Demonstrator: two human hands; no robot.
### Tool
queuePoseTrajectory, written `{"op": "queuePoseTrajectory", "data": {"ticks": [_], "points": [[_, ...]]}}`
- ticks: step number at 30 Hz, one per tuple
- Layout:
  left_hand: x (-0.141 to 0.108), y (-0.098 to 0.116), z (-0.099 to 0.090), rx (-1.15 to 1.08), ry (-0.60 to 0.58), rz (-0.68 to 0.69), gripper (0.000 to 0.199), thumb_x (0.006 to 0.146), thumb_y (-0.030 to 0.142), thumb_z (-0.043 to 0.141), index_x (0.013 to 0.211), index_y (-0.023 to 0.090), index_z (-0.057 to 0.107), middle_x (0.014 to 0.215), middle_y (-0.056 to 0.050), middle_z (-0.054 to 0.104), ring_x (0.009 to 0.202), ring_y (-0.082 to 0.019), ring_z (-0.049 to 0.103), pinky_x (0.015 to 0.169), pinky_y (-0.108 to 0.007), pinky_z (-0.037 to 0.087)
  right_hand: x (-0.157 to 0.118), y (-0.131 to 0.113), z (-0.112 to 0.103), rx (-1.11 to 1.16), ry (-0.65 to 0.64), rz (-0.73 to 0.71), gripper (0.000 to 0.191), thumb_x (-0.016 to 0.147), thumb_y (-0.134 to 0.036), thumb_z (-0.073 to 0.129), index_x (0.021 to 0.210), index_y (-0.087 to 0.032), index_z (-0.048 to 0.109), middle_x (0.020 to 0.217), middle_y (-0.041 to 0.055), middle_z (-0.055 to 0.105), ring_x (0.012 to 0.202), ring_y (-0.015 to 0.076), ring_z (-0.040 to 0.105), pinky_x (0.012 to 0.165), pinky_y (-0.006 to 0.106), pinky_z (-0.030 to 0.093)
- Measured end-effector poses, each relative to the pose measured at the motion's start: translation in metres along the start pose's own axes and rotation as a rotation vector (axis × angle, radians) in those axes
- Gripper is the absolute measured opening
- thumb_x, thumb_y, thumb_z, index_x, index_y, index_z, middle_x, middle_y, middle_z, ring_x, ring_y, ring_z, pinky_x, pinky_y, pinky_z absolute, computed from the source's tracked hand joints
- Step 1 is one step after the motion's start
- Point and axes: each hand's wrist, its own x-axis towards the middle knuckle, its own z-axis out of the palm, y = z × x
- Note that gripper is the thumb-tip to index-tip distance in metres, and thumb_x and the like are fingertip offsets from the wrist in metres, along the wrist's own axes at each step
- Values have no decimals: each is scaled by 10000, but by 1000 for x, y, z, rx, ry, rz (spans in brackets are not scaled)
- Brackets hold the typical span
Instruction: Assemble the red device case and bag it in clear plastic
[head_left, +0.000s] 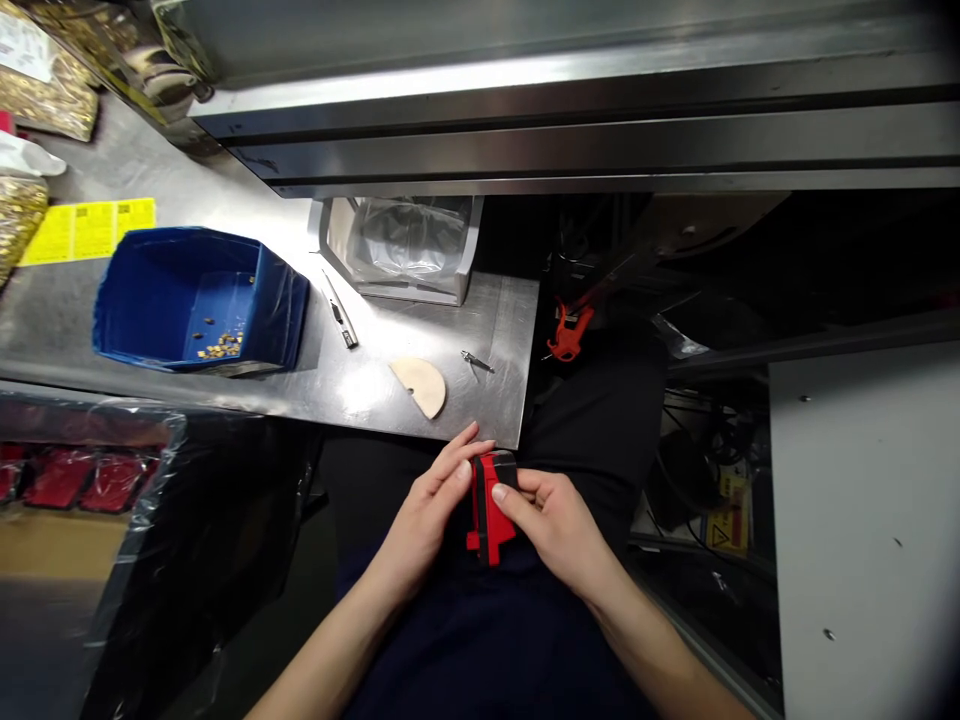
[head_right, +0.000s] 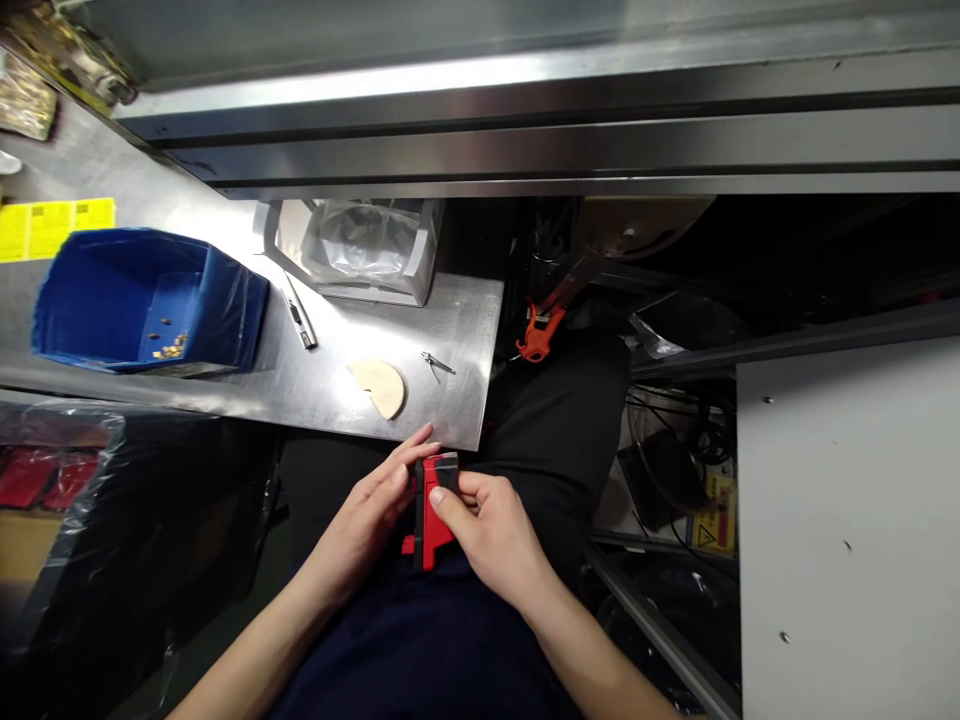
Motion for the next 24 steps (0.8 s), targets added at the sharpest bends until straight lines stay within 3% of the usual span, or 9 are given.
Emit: {"op": "queuePoseTrajectory", "data": {"ticks": [3,7,12,15,19,22,24], "points": [[-1,-1,-2,135,-31,39,356,969,423,673,1316,348,696,1670,11,380,1556,-288,286,1295,-412,194,5,2,-2,84,-18,31,311,965,-439,665,1053,-169,792,840,43,765,769,191,692,686,261,506],[-1,0,-1,50,-65,26,332,970,379,679,1302,363,682,1623,-4,455,1496,-302,405,1270,-455,275,3,0,-2,14,-22,-41,308,983,-426,652,1141,-196,782,932,45,772,854,208,695,748,286,522],[-4,6,2,103,-83,139,388,938,368,723,1320,329,670,1648,-22,405,1478,-300,428,1220,-383,370,-4,-2,-2,-74,-32,-94,293,996,-423,638,1179,-239,776,935,20,764,848,207,676,763,301,518],[-7,6,3,99,-64,172,546,922,367,749,1437,324,571,1654,-33,392,1500,-284,393,1242,-371,342,-8,-5,-2,-133,-21,-136,257,1004,-411,633,1138,-257,788,954,10,765,851,204,677,803,309,519],[-10,2,0,-22,-89,48,873,852,374,832,1576,266,354,1560,-119,512,1445,-315,474,1229,-454,383,-15,-13,-4,-113,-65,-161,271,1021,-432,603,1154,-257,762,1047,24,759,900,202,679,885,323,528],[-14,0,-1,-22,-77,26,982,784,341,896,1582,251,332,1569,-127,505,1459,-317,463,1225,-437,401,-21,-16,-7,-49,-75,-112,325,1033,-477,567,1233,-246,678,1081,39,745,917,191,690,886,314,544],[-17,-1,-1,47,-72,39,952,768,319,912,1557,267,381,1568,-106,514,1454,-295,474,1231,-405,395,-24,-16,-6,-59,20,-71,357,1018,-495,589,1283,-256,591,1082,32,735,885,174,704,822,284,550]]}}
